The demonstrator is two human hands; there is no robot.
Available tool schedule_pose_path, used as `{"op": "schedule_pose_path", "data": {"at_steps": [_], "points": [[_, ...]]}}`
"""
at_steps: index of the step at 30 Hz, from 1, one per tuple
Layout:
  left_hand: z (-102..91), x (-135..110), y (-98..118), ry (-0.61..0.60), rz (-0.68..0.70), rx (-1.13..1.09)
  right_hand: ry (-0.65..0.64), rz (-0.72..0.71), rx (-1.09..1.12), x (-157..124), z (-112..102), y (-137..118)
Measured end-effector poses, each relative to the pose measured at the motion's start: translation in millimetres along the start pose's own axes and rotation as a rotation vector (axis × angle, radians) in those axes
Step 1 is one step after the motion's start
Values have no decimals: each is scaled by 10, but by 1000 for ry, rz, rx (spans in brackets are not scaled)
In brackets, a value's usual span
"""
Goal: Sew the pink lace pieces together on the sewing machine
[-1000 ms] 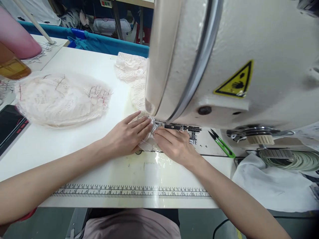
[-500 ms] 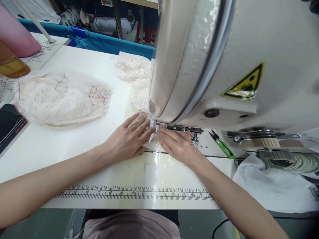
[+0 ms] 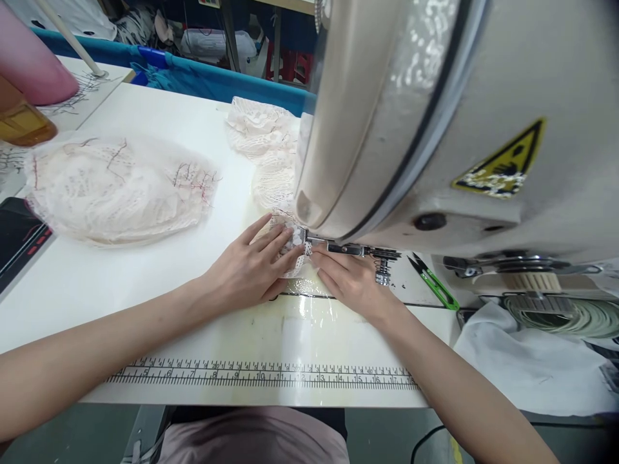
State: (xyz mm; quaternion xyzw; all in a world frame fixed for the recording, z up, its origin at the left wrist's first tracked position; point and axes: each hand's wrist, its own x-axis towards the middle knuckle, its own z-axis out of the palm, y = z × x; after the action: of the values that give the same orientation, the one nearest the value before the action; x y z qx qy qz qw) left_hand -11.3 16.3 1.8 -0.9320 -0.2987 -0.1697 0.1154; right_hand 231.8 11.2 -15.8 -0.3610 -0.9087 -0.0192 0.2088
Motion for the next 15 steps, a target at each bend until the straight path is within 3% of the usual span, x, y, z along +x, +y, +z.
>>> {"op": "schedule_pose_path", "data": {"at_steps": [5, 9, 15], "points": [[-2, -2, -15, -7, -9, 39, -24, 17, -6, 9, -22, -1], [-11, -2, -30, 83, 112, 32, 6, 35, -9, 28, -32, -28], [-60, 32, -55, 111, 146, -11, 73, -58, -124, 77, -31, -83]]}}
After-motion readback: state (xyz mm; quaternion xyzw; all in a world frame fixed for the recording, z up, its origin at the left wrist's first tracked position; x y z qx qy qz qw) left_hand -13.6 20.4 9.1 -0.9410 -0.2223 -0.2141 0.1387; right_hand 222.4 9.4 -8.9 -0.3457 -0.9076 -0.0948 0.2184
